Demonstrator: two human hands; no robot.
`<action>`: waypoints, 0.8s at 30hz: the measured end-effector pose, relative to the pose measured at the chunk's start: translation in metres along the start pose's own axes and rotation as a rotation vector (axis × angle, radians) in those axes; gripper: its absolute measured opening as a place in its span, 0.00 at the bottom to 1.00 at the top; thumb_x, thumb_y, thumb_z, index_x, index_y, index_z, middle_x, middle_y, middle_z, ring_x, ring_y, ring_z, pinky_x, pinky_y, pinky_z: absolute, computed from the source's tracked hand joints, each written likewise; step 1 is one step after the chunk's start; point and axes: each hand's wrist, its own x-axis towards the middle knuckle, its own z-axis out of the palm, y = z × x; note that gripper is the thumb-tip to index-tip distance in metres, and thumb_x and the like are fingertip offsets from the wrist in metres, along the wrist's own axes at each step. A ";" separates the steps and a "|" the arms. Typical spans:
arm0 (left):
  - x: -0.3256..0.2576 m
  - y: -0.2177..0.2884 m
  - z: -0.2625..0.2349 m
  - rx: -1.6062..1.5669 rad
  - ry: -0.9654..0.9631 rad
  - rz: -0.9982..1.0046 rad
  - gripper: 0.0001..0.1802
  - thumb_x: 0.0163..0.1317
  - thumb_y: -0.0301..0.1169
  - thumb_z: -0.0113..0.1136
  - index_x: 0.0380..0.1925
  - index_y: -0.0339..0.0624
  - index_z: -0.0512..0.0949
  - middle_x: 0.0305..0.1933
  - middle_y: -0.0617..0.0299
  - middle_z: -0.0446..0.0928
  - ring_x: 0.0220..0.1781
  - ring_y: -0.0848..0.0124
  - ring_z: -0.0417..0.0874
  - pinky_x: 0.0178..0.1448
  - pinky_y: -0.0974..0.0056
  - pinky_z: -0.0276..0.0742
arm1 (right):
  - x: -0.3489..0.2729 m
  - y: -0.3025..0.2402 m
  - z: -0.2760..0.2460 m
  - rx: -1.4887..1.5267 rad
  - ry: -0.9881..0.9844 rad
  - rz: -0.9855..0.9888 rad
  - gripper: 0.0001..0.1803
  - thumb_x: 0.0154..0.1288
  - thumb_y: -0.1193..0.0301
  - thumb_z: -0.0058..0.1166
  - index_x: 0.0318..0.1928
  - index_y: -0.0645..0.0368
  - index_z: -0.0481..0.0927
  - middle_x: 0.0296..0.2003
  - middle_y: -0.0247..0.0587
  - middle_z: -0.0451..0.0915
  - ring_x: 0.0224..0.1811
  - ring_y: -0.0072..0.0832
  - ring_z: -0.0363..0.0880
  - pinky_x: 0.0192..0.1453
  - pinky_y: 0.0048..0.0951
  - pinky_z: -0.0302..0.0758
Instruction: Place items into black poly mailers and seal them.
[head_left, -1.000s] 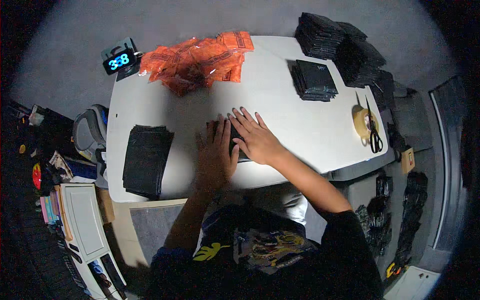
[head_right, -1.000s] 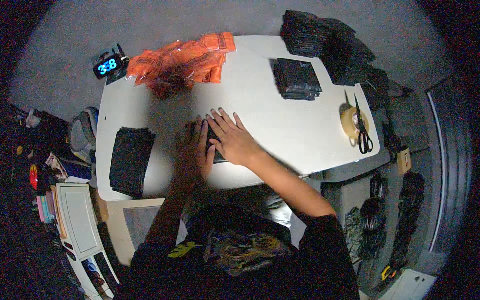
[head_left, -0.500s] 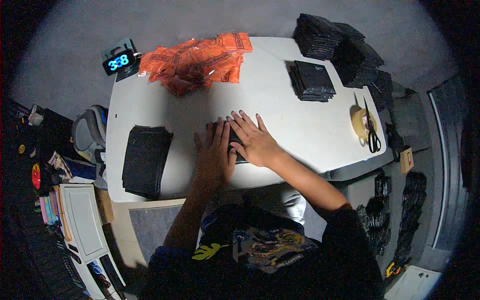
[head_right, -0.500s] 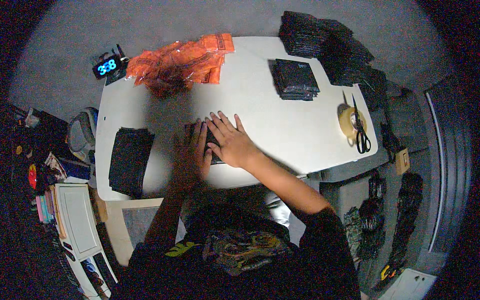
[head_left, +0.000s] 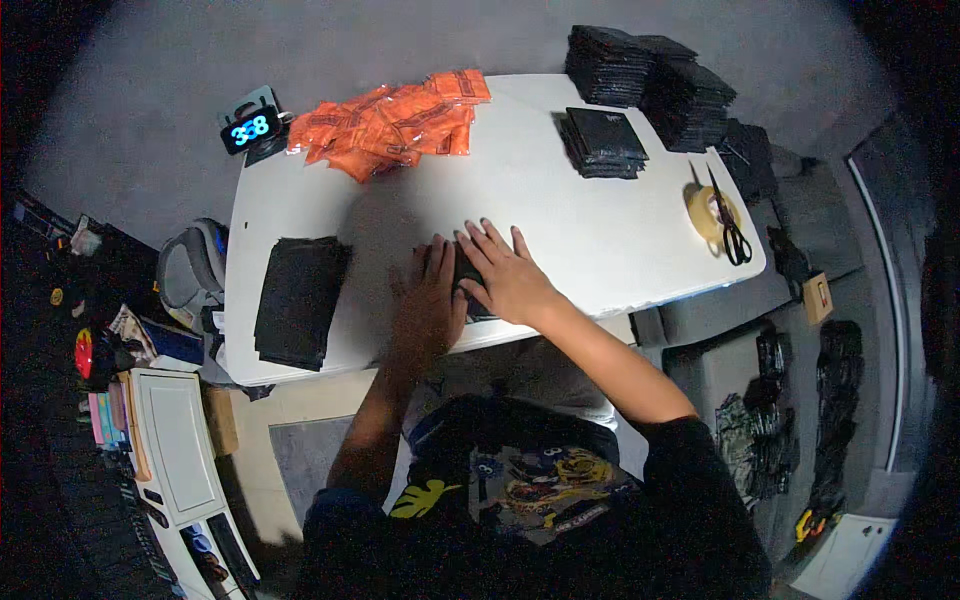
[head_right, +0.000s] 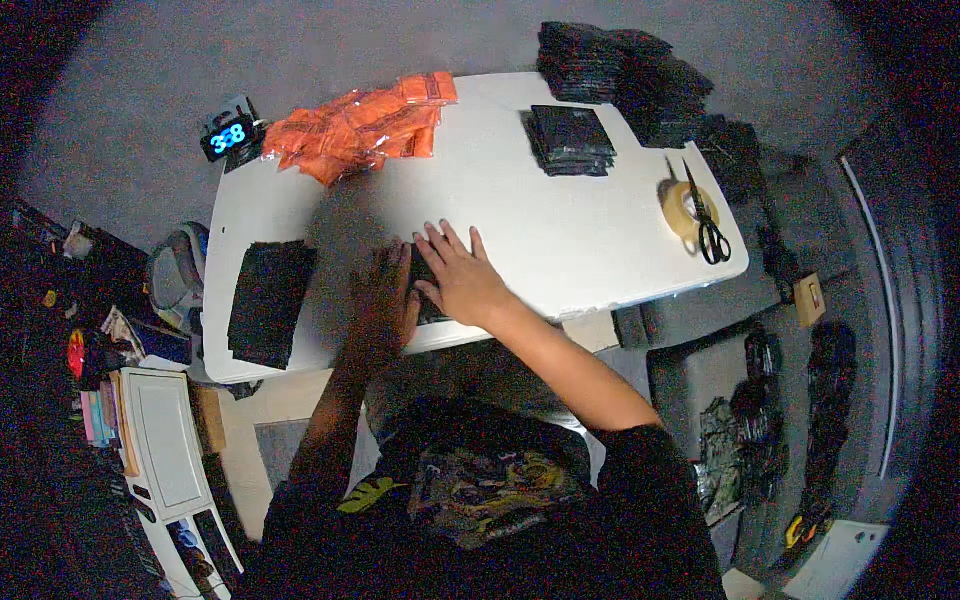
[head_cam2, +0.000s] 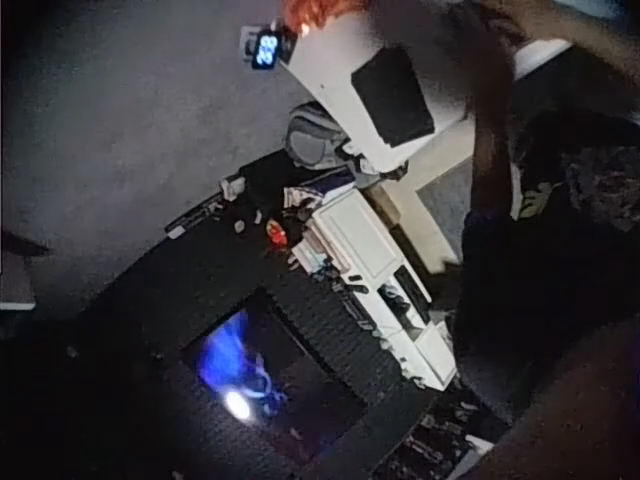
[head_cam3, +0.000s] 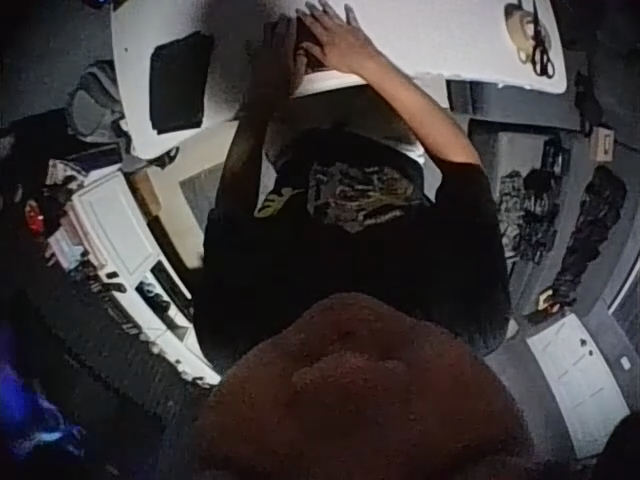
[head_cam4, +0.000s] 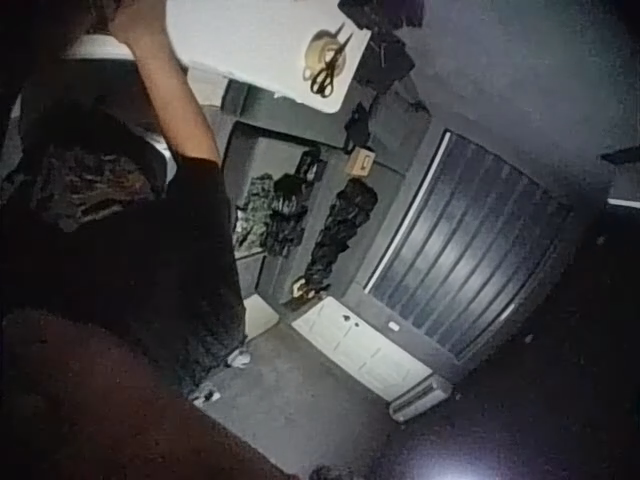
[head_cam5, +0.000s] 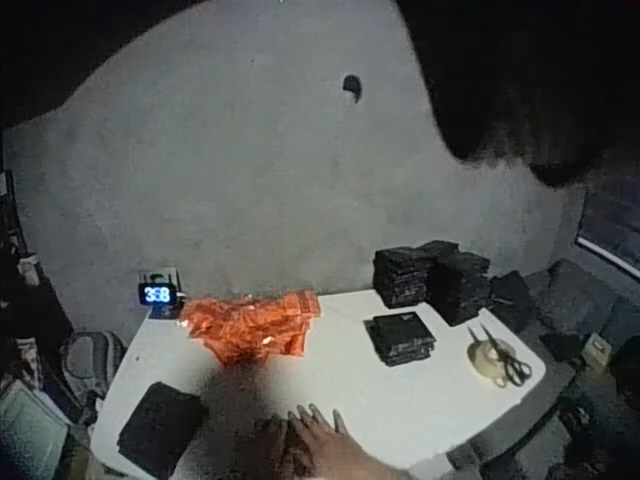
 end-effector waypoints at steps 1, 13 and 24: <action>-0.001 -0.003 0.002 0.004 0.001 0.003 0.41 0.76 0.40 0.55 0.82 0.33 0.55 0.88 0.43 0.53 0.87 0.41 0.57 0.80 0.18 0.50 | -0.001 -0.005 -0.002 -0.001 0.071 0.019 0.39 0.83 0.54 0.48 0.85 0.59 0.55 0.86 0.51 0.52 0.89 0.51 0.47 0.87 0.65 0.49; -0.004 -0.016 0.015 0.057 0.095 0.089 0.39 0.76 0.40 0.54 0.82 0.36 0.58 0.86 0.42 0.57 0.86 0.40 0.58 0.81 0.22 0.52 | -0.022 -0.023 0.026 0.067 0.275 0.111 0.38 0.82 0.56 0.49 0.82 0.67 0.60 0.83 0.57 0.57 0.87 0.51 0.53 0.88 0.56 0.51; 0.022 0.044 -0.066 -0.275 0.086 0.228 0.20 0.66 0.34 0.66 0.55 0.37 0.85 0.58 0.45 0.85 0.65 0.44 0.81 0.72 0.43 0.74 | -0.020 -0.038 0.014 0.017 0.114 0.122 0.41 0.76 0.56 0.54 0.82 0.61 0.61 0.85 0.53 0.55 0.89 0.46 0.50 0.89 0.59 0.46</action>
